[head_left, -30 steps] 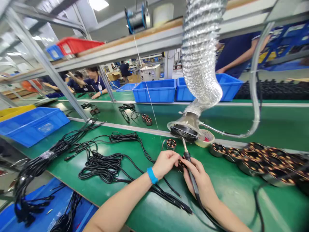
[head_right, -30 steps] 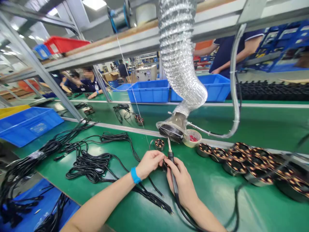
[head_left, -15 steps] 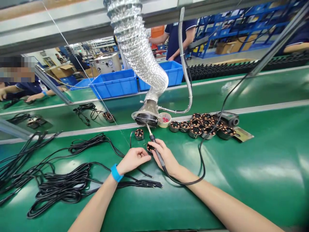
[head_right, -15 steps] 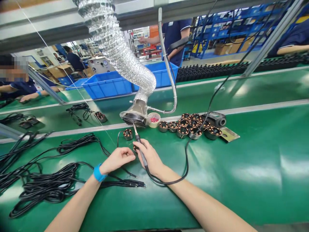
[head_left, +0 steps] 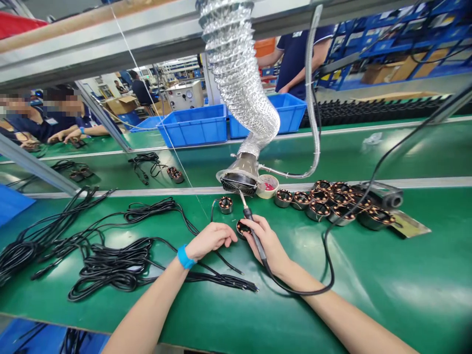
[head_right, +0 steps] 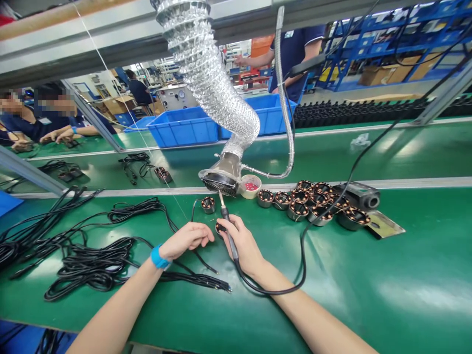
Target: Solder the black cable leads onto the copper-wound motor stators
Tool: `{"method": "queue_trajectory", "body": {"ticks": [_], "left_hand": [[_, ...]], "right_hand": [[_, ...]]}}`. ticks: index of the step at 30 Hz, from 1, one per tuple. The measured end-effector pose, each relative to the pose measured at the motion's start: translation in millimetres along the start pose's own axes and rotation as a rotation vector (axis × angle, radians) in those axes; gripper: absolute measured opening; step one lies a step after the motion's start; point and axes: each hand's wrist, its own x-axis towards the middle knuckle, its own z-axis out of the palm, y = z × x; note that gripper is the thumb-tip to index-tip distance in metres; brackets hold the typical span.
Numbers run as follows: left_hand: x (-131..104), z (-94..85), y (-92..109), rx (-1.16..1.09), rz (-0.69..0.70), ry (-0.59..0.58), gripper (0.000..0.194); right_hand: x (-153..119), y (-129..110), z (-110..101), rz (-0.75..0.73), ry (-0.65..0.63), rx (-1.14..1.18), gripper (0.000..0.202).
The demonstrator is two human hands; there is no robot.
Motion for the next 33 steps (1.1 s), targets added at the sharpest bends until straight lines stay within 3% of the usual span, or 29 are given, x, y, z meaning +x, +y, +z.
{"method": "queue_trajectory", "body": {"ticks": [4, 8, 11, 16, 20, 25, 29, 33], "left_hand": [[4, 5.0, -3, -0.326, -0.032, -0.069, 0.034], [7, 5.6, -5, -0.358, -0.010, -0.050, 0.037], [5, -1.8, -4, -0.228, -0.016, -0.022, 0.041], [3, -11.0, -9, 0.256, 0.048, 0.055, 0.033], [4, -7.8, -15, 0.422, 0.119, -0.036, 0.024], [3, -6.0, -11, 0.159, 0.046, -0.103, 0.026], [5, -0.1, -10, -0.226, -0.042, -0.053, 0.031], [5, 3.7, -9, -0.308, -0.058, -0.011, 0.033]], "right_hand": [[-5, 3, 4, -0.003, -0.045, 0.005, 0.036], [-6, 8, 10, 0.002, -0.027, 0.018, 0.037], [-5, 8, 12, 0.003, -0.009, 0.018, 0.036], [-5, 2, 8, 0.002, -0.007, 0.027, 0.036], [-6, 1, 5, -0.011, -0.029, 0.036, 0.036], [-7, 1, 3, -0.003, -0.049, 0.049, 0.037], [-7, 3, 4, -0.014, -0.043, 0.042, 0.038], [-7, 2, 4, -0.016, -0.037, 0.043, 0.038]]}}
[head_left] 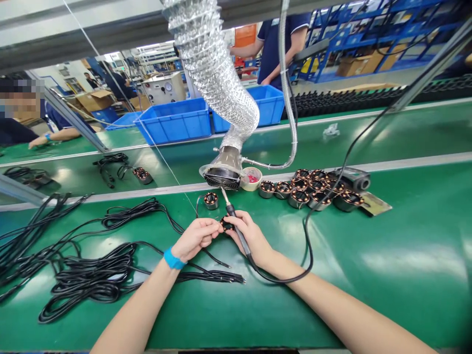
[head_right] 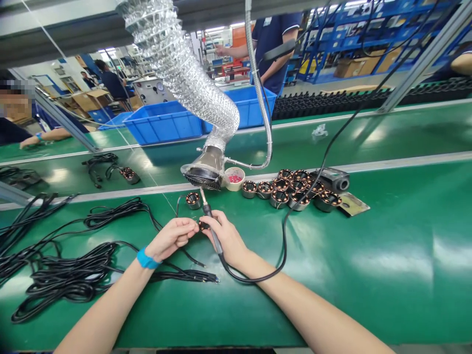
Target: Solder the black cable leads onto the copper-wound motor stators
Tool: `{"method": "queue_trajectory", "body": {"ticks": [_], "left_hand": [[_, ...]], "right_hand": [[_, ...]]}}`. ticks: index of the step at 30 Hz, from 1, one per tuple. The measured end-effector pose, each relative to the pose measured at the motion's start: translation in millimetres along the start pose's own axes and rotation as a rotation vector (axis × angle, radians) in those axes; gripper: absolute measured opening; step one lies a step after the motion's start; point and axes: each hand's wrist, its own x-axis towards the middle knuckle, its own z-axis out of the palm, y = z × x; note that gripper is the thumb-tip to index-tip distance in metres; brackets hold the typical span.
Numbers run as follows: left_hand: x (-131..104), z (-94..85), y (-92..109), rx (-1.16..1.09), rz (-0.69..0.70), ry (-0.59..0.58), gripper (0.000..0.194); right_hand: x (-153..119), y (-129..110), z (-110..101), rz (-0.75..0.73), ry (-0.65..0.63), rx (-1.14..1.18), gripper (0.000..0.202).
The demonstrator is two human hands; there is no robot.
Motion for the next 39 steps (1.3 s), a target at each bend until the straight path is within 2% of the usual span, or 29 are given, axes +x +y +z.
{"method": "queue_trajectory", "body": {"ticks": [4, 8, 11, 15, 17, 20, 27, 31, 33, 34, 35, 37, 38, 39], "left_hand": [[-8, -9.9, 13, 0.173, 0.029, 0.096, 0.041], [-19, -18.1, 29, 0.333, 0.150, 0.128, 0.040], [-28, -13.3, 38, 0.470, 0.254, 0.149, 0.040], [-40, -1.6, 47, 0.696, 0.226, 0.213, 0.044], [-44, 2.8, 50, 0.803, 0.205, 0.187, 0.044], [-44, 5.8, 51, 0.840, 0.181, 0.105, 0.044], [-34, 0.6, 35, 1.080, 0.232, -0.183, 0.027], [-41, -4.1, 44, 0.918, 0.200, -0.245, 0.034], [-48, -1.5, 55, 0.747, 0.225, -0.194, 0.038], [-52, 2.6, 62, 0.637, 0.281, -0.121, 0.039], [-57, 8.8, 70, 0.501, 0.375, -0.022, 0.039], [-72, 27.6, 87, 0.187, 0.673, 0.184, 0.037], [-82, 39.2, 98, 0.033, 0.856, 0.250, 0.035], [-94, 51.1, 108, -0.069, 1.017, 0.265, 0.034]], "right_hand": [[0, -3, 0, 0.017, 0.027, 0.018, 0.034], [1, -5, -2, 0.040, 0.032, 0.049, 0.032], [2, -6, -3, 0.050, 0.021, 0.048, 0.032], [4, -5, -3, 0.046, 0.041, 0.052, 0.031], [5, -2, -2, 0.039, 0.048, 0.049, 0.031], [4, 2, 0, 0.036, 0.046, 0.036, 0.032], [2, 5, 3, 0.049, 0.060, 0.014, 0.031], [3, 4, 1, 0.056, 0.061, 0.001, 0.032], [3, 3, 1, 0.048, 0.066, -0.005, 0.032], [4, 4, 1, 0.043, 0.067, -0.009, 0.032], [4, 4, 1, 0.040, 0.068, -0.014, 0.032], [4, 6, 2, 0.042, 0.072, -0.032, 0.032], [4, 7, 3, 0.044, 0.082, -0.043, 0.032], [4, 8, 4, 0.046, 0.098, -0.054, 0.031]]}}
